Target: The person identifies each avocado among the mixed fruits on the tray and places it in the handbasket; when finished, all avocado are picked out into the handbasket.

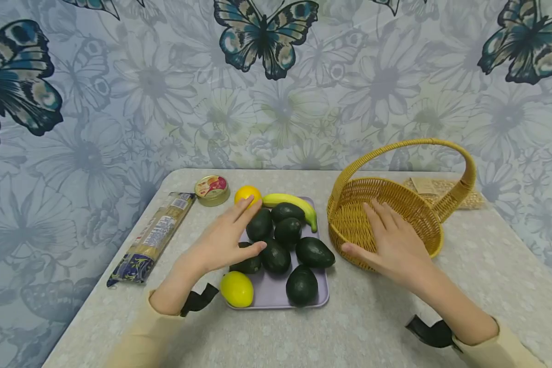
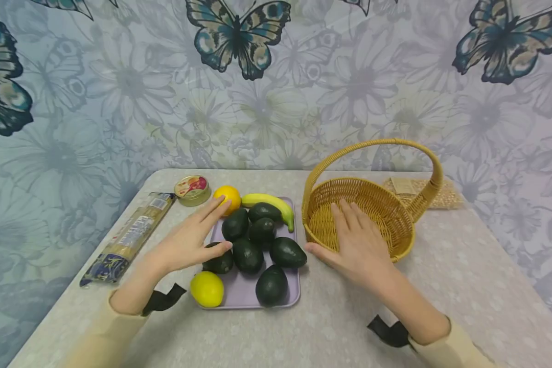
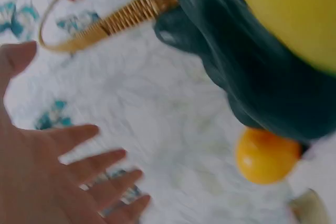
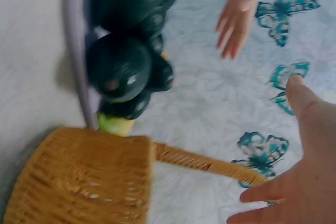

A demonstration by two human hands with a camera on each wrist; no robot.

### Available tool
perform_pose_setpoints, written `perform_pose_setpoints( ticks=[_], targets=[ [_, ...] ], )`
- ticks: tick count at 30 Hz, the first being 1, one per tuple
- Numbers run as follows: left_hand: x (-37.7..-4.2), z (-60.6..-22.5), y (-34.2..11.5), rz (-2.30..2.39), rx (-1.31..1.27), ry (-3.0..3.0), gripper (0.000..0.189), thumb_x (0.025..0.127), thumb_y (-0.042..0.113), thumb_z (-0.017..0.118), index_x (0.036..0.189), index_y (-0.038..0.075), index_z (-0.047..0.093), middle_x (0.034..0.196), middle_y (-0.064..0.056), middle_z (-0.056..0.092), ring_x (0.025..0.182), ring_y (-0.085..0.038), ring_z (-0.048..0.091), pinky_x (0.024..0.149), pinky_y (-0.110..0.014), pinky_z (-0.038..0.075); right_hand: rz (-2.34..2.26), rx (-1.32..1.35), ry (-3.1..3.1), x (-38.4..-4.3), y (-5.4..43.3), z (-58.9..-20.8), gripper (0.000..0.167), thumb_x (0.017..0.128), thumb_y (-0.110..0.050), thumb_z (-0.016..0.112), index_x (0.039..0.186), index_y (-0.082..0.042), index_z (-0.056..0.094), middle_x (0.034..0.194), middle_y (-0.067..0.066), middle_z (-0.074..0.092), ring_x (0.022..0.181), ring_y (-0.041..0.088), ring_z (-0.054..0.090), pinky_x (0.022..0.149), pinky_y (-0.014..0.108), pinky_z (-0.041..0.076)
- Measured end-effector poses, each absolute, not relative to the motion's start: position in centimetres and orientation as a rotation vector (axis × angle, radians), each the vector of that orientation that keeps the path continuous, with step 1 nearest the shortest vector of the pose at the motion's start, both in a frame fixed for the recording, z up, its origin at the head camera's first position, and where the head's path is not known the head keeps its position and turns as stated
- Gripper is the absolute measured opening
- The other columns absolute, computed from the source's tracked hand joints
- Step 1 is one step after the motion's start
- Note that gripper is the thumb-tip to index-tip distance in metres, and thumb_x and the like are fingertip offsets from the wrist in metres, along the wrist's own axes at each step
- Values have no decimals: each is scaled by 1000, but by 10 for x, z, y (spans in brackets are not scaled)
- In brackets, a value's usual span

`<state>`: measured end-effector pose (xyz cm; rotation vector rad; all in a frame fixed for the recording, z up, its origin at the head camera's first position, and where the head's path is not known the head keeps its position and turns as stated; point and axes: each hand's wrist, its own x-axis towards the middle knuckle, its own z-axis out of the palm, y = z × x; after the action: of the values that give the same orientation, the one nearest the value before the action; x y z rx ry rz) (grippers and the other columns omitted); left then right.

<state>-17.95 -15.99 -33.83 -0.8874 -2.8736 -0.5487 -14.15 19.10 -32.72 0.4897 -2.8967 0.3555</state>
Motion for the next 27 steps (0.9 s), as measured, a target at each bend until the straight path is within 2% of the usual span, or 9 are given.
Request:
perform_pose_setpoints(
  ticks=[3, 6, 10, 14, 19, 27],
  targets=[
    [-191, -344, -175, -753, -894, -2851, 84, 87, 54, 57, 152, 18, 19, 155, -6, 18, 139, -31, 22, 108, -55, 25, 620, 594, -2820, -139, 185, -324, 89, 83, -60, 59, 148, -7, 28, 150, 16, 28, 135, 38, 27, 105, 59, 26],
    [-202, -353, -189, -946, -866, -2849, 84, 86, 47, 63, 152, 18, 18, 155, -6, 18, 140, -31, 18, 107, -59, 23, 876, 735, -2720, -141, 176, -327, 80, 83, -47, 68, 145, -10, 34, 147, 12, 36, 132, 34, 34, 101, 59, 33],
    [-214, -373, -204, -1113, -807, -2818, 81, 86, 34, 67, 150, 11, 23, 154, -13, 21, 138, -35, 21, 106, -62, 23, 1118, 900, -2613, -146, 163, -342, 70, 82, -35, 73, 141, -12, 42, 140, 6, 45, 128, 26, 41, 101, 52, 38],
    [-225, -396, -218, -1291, -760, -2751, 75, 86, 20, 69, 147, 4, 28, 149, -18, 29, 135, -36, 29, 109, -55, 24, 1284, 930, -2605, -152, 152, -360, 65, 83, -32, 72, 139, -14, 44, 138, 2, 48, 124, 22, 45, 101, 46, 40],
    [-232, -419, -227, -1573, -742, -2652, 68, 87, 10, 68, 144, -1, 31, 146, -22, 33, 134, -36, 30, 111, -49, 22, 1451, 879, -2610, -157, 142, -379, 63, 84, -30, 72, 139, -14, 44, 138, 2, 47, 126, 27, 44, 104, 46, 37],
    [-240, -442, -234, -1794, -727, -2594, 63, 87, 0, 63, 142, -7, 31, 146, -26, 30, 135, -40, 26, 112, -50, 18, 1409, 752, -2653, -162, 132, -407, 77, 81, -43, 72, 144, -16, 37, 145, 3, 39, 133, 23, 35, 105, 53, 32]
  ],
)
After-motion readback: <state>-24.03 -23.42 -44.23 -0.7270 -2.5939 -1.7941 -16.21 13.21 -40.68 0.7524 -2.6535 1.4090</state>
